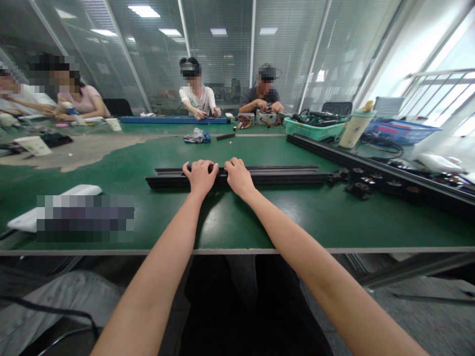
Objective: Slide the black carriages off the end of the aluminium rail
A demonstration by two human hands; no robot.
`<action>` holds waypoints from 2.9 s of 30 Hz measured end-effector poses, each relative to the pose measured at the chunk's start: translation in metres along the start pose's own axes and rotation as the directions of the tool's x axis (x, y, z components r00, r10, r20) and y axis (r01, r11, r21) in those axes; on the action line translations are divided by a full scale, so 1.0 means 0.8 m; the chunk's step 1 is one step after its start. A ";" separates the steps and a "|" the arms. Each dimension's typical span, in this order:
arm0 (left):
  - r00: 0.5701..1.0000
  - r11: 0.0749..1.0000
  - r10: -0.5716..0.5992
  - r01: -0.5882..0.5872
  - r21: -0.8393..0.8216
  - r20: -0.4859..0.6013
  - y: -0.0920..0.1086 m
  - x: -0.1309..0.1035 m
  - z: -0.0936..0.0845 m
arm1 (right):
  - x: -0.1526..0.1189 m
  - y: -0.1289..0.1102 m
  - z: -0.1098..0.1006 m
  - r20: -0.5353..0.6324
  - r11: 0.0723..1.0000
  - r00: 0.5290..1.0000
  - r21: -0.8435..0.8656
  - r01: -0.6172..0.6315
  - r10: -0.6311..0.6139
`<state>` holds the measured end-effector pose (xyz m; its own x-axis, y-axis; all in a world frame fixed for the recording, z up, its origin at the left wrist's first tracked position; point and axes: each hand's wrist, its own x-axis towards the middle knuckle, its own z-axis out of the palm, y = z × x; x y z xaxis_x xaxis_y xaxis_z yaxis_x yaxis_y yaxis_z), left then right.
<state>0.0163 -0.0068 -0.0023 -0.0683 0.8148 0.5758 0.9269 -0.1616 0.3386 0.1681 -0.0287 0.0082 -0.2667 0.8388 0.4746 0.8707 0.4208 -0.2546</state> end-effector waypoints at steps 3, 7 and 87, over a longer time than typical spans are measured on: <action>1.000 1.000 0.003 -0.003 -0.007 0.002 0.000 0.000 0.000 | 0.000 0.000 -0.001 -0.007 1.000 1.000 -0.008 -0.003 0.003; 1.000 1.000 0.005 -0.005 0.002 0.004 0.002 -0.001 -0.001 | -0.001 0.000 -0.002 -0.010 0.999 1.000 -0.034 -0.021 0.021; 0.982 0.980 0.173 -0.165 0.111 -0.071 0.000 0.006 -0.001 | 0.003 0.004 -0.011 -0.014 0.998 0.999 -0.060 -0.036 0.035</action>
<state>0.0155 -0.0029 0.0009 0.0673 0.7328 0.6771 0.9607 -0.2309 0.1544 0.1740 -0.0283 0.0160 -0.2300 0.8485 0.4766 0.9029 0.3688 -0.2207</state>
